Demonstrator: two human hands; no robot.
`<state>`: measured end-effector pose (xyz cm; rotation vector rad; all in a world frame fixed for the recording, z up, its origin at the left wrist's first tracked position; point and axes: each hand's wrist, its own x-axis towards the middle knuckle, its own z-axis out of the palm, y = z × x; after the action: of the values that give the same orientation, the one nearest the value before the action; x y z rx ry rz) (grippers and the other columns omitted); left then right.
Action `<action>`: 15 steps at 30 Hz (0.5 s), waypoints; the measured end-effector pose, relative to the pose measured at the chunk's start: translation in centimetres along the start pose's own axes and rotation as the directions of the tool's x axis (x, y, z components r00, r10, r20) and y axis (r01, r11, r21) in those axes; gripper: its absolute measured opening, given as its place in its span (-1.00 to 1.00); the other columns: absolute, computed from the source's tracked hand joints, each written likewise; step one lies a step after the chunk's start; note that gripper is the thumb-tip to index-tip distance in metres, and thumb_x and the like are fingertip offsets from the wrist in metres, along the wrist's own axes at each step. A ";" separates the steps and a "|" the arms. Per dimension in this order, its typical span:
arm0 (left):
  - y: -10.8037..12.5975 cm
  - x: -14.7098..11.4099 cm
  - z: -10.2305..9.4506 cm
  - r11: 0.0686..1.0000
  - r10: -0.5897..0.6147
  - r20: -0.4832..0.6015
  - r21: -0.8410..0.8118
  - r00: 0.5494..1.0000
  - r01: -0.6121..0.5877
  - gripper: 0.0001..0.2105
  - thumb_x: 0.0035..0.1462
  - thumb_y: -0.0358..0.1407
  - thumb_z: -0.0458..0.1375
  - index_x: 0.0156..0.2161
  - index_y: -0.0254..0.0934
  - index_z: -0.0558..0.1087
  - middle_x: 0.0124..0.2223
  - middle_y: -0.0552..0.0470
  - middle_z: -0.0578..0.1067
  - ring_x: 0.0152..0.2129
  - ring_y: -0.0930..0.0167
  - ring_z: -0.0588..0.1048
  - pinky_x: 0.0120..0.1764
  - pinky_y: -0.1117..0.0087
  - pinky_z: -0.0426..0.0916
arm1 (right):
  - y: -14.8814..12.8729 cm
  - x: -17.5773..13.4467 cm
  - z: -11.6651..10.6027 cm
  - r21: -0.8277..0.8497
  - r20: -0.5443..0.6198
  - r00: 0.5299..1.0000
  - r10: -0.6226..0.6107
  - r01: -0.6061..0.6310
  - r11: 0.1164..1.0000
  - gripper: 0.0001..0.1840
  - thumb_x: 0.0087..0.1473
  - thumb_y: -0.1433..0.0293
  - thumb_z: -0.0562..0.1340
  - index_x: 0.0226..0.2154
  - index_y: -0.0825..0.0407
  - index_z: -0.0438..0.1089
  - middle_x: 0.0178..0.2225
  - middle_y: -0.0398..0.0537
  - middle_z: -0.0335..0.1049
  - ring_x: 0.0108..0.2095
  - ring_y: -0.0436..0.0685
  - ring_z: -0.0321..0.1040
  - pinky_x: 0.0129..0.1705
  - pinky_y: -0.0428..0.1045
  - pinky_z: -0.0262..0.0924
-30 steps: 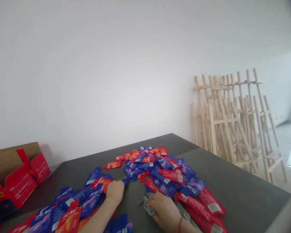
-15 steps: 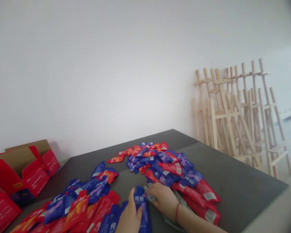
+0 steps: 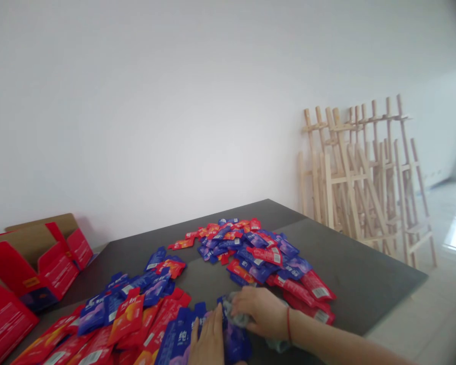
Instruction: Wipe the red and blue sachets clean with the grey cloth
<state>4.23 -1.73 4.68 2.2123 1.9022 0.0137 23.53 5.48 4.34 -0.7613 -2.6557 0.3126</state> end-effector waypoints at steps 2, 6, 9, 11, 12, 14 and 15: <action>-0.5 0.5 0.7 1.000 0.017 0.002 -0.024 1.000 -0.017 0.03 -0.16 -0.19 0.23 0.42 -0.50 -0.03 0.39 -0.28 0.19 0.35 0.06 0.15 0.38 -0.06 -0.16 | -0.9 -0.5 0.4 -0.034 0.101 0.986 -0.130 0.134 0.990 -0.70 0.08 0.38 0.28 -0.09 -0.04 0.50 -0.04 -0.05 0.53 -0.10 0.19 0.41 -0.05 0.02 0.25; -1.2 1.2 0.9 0.996 0.046 -0.028 -0.081 0.999 -0.049 0.01 -0.05 -0.08 0.20 0.43 -0.49 -0.08 0.37 -0.29 0.24 0.33 0.06 0.18 0.38 -0.10 -0.25 | -1.0 0.2 0.9 -0.107 0.132 0.991 0.002 0.013 0.994 -0.71 0.09 0.39 0.28 -0.09 -0.04 0.50 -0.06 -0.06 0.53 -0.13 0.19 0.40 -0.13 0.01 0.24; -1.4 1.3 0.7 0.989 0.081 -0.049 -0.116 0.996 -0.086 -0.14 0.11 -0.02 0.11 0.42 -0.44 0.01 0.33 -0.30 0.30 0.31 0.05 0.23 0.38 -0.15 -0.29 | -0.1 1.8 0.6 -0.155 0.099 0.984 0.148 -0.132 0.979 -0.72 0.10 0.45 0.24 -0.11 -0.03 0.51 -0.10 -0.03 0.54 -0.12 0.20 0.41 -0.11 0.01 0.23; -1.3 1.3 0.7 0.988 0.088 -0.062 -0.119 0.994 -0.094 -0.12 0.06 -0.06 0.16 0.41 -0.45 0.03 0.31 -0.31 0.33 0.30 0.03 0.25 0.38 -0.17 -0.30 | 0.4 3.0 0.5 -0.179 0.091 0.977 0.190 -0.172 0.969 -0.72 0.09 0.47 0.24 -0.12 -0.02 0.52 -0.10 0.00 0.54 -0.11 0.22 0.41 -0.10 0.03 0.23; -1.3 1.2 0.8 0.989 0.083 -0.069 -0.120 0.994 -0.091 -0.09 0.03 -0.09 0.19 0.41 -0.46 0.02 0.31 -0.32 0.34 0.30 0.02 0.25 0.37 -0.18 -0.32 | 0.5 3.4 0.5 -0.186 0.093 0.977 0.193 -0.173 0.967 -0.72 0.08 0.47 0.24 -0.12 -0.01 0.52 -0.10 0.01 0.54 -0.11 0.22 0.41 -0.10 0.03 0.24; -1.1 1.1 1.1 0.989 0.069 -0.092 -0.124 0.993 -0.080 -0.05 -0.01 -0.12 0.21 0.42 -0.48 -0.03 0.30 -0.32 0.35 0.29 0.03 0.26 0.37 -0.18 -0.34 | 0.5 3.9 0.5 -0.184 0.104 0.980 0.168 -0.147 0.972 -0.71 0.08 0.47 0.25 -0.12 0.00 0.53 -0.10 0.02 0.53 -0.11 0.23 0.40 -0.11 0.03 0.24; -1.1 1.1 1.3 0.990 0.059 -0.109 -0.125 0.992 -0.073 -0.03 -0.03 -0.13 0.22 0.42 -0.49 -0.05 0.31 -0.32 0.34 0.30 0.04 0.25 0.37 -0.18 -0.34 | 0.5 3.9 0.5 -0.176 0.107 0.984 0.145 -0.125 0.976 -0.71 0.07 0.47 0.25 -0.12 0.01 0.52 -0.10 0.02 0.53 -0.12 0.23 0.39 -0.12 0.03 0.24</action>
<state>3.57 -0.72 3.07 2.2272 1.8231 0.2617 20.52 7.94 4.83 -1.0089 -2.7743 0.1738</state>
